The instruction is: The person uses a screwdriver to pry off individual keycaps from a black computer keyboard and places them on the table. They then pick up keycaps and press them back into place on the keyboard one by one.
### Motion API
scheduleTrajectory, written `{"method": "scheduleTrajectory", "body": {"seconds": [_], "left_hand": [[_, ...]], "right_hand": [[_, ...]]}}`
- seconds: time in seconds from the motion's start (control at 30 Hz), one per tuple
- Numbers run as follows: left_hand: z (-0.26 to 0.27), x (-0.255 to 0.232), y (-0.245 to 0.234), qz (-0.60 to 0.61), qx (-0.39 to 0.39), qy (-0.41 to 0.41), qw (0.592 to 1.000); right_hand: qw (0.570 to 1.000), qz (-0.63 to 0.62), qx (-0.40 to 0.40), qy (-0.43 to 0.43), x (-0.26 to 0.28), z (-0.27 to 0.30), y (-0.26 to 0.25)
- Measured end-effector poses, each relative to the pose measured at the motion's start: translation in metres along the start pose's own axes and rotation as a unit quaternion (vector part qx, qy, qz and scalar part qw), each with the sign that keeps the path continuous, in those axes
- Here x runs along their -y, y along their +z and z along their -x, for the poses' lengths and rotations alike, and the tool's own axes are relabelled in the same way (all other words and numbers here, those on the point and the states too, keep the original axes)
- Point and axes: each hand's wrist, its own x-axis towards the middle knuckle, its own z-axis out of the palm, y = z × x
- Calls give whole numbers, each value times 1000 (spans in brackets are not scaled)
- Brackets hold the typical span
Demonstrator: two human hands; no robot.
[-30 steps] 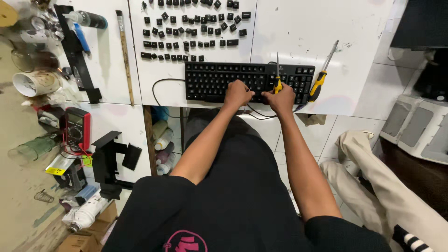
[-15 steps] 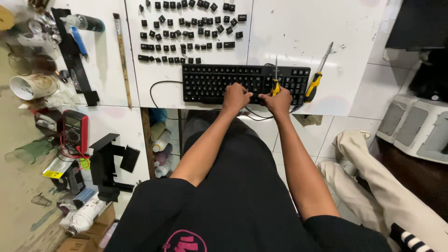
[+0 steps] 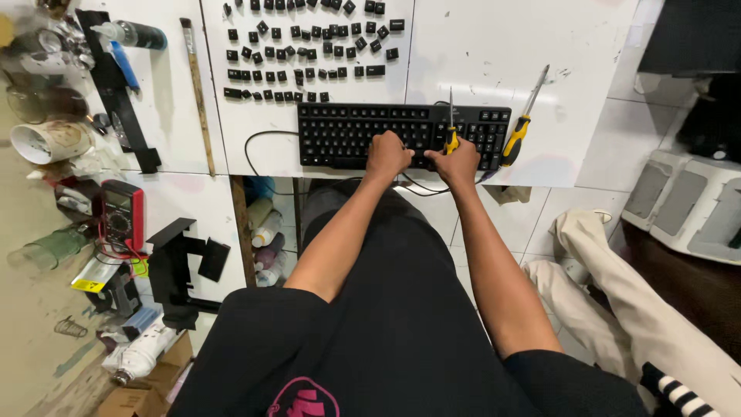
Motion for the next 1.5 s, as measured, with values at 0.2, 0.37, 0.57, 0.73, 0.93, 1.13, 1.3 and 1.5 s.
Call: {"method": "scheduleTrajectory", "body": {"seconds": [0.2, 0.37, 0.57, 0.73, 0.93, 1.13, 1.3, 1.5], "left_hand": [[8, -6, -6, 6, -5, 15, 1000], [-4, 2, 1, 4, -10, 20, 1000], [9, 1, -9, 35, -8, 52, 998], [-11, 34, 14, 31, -15, 105, 994], [0, 40, 10, -43, -51, 311, 948], [-21, 61, 29, -93, -79, 377, 918], [-26, 61, 27, -146, -77, 376, 912], [7, 47, 17, -62, -97, 317, 941]], "right_hand": [[1000, 2, 6, 12, 1, 1, 1], [1000, 10, 14, -4, -2, -6, -2], [1000, -12, 7, 0, -4, 4, -2], [1000, -6, 8, -15, -5, 6, 1], [999, -9, -31, -5, 1, 14, 4], [998, -9, -56, 10, 9, 30, 2], [998, 3, -65, 22, 10, 26, 7], [999, -25, -38, -22, -3, 19, 0]]}}
